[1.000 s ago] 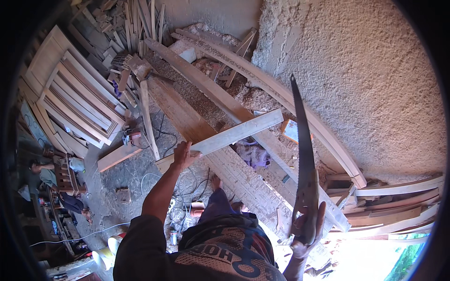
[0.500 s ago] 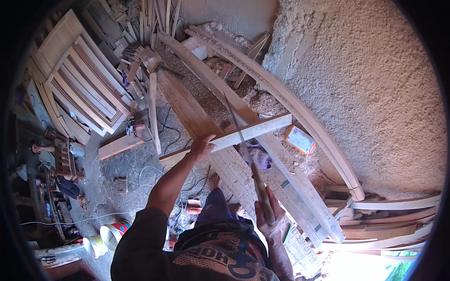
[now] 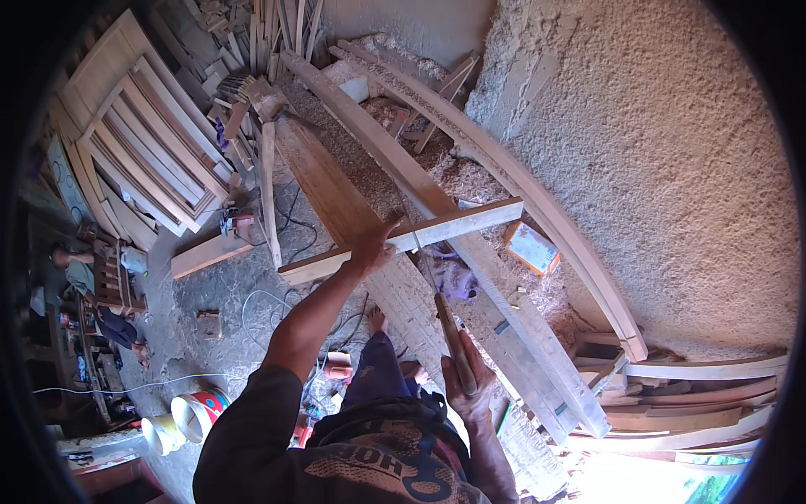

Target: The person marks a wooden plank with a pencil and then uses a hand saw to cut along the marked line. The person holds the plank steady with one hand while sawing with the other.

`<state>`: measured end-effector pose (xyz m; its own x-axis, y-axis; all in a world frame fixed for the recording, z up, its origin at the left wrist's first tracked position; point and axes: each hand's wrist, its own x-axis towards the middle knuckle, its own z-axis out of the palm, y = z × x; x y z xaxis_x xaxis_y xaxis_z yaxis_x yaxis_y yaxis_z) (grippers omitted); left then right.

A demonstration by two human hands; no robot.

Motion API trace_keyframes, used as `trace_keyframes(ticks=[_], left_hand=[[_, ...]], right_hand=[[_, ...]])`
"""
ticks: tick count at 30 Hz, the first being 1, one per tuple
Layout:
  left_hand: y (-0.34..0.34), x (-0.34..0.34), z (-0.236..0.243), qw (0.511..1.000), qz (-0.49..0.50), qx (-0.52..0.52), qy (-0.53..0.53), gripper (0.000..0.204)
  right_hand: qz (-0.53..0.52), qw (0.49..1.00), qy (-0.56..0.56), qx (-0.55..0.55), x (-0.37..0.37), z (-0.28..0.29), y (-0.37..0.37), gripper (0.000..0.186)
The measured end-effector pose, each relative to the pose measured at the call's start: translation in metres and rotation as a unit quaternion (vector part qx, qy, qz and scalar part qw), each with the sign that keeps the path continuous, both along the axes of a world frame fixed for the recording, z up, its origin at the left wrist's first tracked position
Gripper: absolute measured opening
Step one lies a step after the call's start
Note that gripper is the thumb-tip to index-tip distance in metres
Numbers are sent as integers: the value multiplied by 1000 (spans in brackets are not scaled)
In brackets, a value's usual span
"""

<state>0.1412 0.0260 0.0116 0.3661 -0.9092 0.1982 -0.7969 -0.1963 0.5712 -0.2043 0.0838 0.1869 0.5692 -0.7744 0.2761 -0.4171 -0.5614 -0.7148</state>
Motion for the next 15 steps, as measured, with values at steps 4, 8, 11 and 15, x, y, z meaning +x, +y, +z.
trace_keyframes(ticks=[4, 8, 11, 15], left_hand=[[-12, -10, -4, 999, 31, 17, 40, 41], [-15, -14, -1, 1000, 14, 0, 20, 35], [-14, -15, 1, 999, 10, 34, 7, 33], [-10, -16, -6, 999, 18, 17, -38, 32]], right_hand=[[6, 1000, -2, 16, -4, -8, -1, 40], [0, 999, 3, 41, -7, -8, 1, 45], [9, 1000, -4, 27, -8, -14, -1, 45], [11, 999, -12, 42, -8, -16, -1, 46]])
